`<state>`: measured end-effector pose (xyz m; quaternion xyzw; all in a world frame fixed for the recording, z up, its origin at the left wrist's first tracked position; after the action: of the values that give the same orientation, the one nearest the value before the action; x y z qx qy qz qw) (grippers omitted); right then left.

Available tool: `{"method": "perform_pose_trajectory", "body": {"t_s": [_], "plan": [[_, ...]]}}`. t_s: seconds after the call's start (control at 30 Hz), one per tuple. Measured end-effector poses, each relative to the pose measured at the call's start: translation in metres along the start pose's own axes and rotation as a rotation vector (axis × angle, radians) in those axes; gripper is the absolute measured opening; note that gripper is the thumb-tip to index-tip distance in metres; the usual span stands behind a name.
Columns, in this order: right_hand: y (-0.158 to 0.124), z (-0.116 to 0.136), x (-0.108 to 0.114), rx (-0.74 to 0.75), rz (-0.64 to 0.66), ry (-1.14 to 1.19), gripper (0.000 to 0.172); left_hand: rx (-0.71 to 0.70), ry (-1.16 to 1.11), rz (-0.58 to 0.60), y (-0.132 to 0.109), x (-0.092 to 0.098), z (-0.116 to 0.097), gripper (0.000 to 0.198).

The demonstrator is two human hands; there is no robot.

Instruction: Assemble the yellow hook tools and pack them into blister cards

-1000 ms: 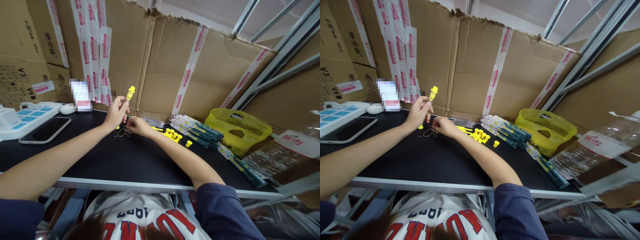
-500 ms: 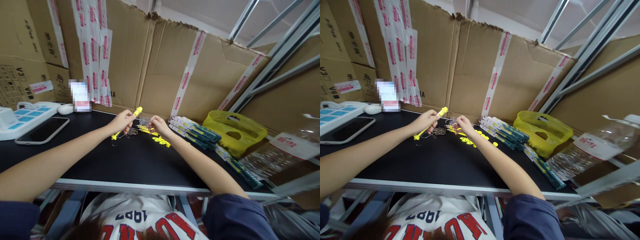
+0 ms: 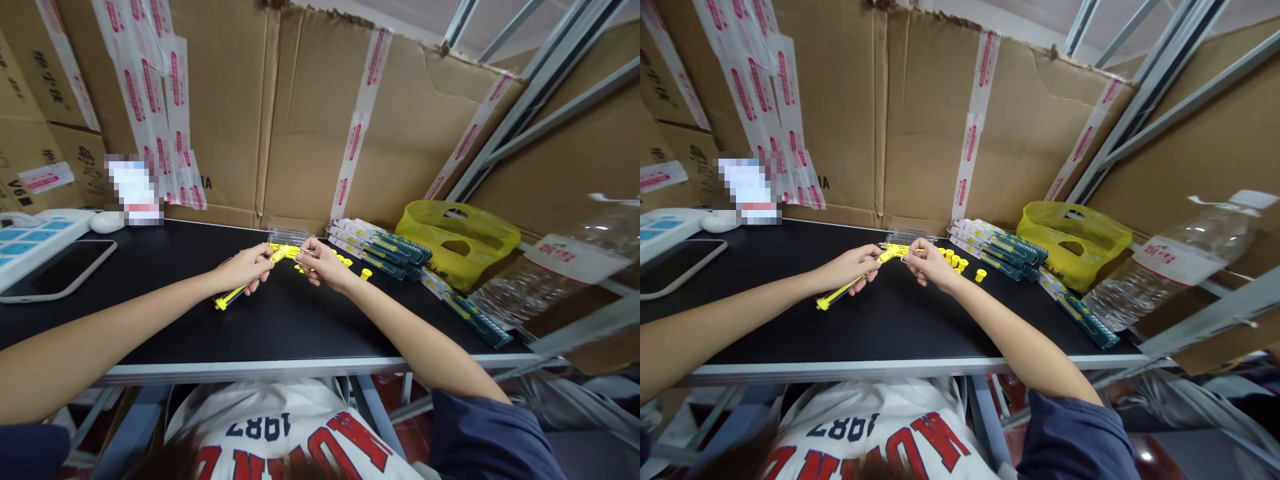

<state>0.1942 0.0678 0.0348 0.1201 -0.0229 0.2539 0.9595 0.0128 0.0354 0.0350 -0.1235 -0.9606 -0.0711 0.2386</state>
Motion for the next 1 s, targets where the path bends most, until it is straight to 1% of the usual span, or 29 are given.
{"method": "perform_pose_trajectory", "body": {"t_s": [0.1,0.23,0.33,0.43,0.7,0.77,0.83,0.9,1.0], "plan": [[-0.004,0.0,-0.004,0.0,0.049,-0.04,0.036,0.035,-0.049,0.014,-0.001,-0.005,0.001,0.023],[-0.006,-0.001,-0.007,0.014,0.089,-0.178,0.03,0.042,-0.119,0.071,-0.004,-0.013,0.004,0.023],[-0.006,0.002,-0.007,0.146,0.047,-0.336,0.025,0.041,-0.129,0.118,-0.005,-0.019,0.009,0.023],[-0.006,0.004,-0.006,0.257,0.035,-0.451,0.02,0.05,-0.12,0.132,-0.005,-0.022,0.012,0.021],[-0.004,0.005,-0.003,0.283,0.048,-0.518,0.016,0.097,-0.113,0.137,-0.008,-0.024,0.011,0.017],[-0.004,0.007,-0.003,0.304,0.049,-0.572,0.015,0.101,-0.118,0.137,-0.008,-0.024,0.011,0.017],[-0.006,0.01,-0.004,0.355,0.033,-0.663,0.014,0.105,-0.127,0.143,-0.007,-0.025,0.012,0.017],[-0.008,0.014,-0.005,0.437,-0.002,-0.767,0.012,0.108,-0.132,0.153,-0.007,-0.026,0.013,0.016],[-0.013,0.019,-0.009,0.53,-0.033,-0.931,0.015,0.115,-0.136,0.166,-0.007,-0.026,0.012,0.013]]}}
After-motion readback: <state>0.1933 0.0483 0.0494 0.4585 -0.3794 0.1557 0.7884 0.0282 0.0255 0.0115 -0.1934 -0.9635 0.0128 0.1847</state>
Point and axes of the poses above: each hand's wrist, its own y-axis towards the middle knuckle, its own x-axis out of the back of the hand, z = x × y, the point moved 3 cm from there along y, towards the middle knuckle, and after that the axes turned 4 degrees about -z, right-handed, at the moved point
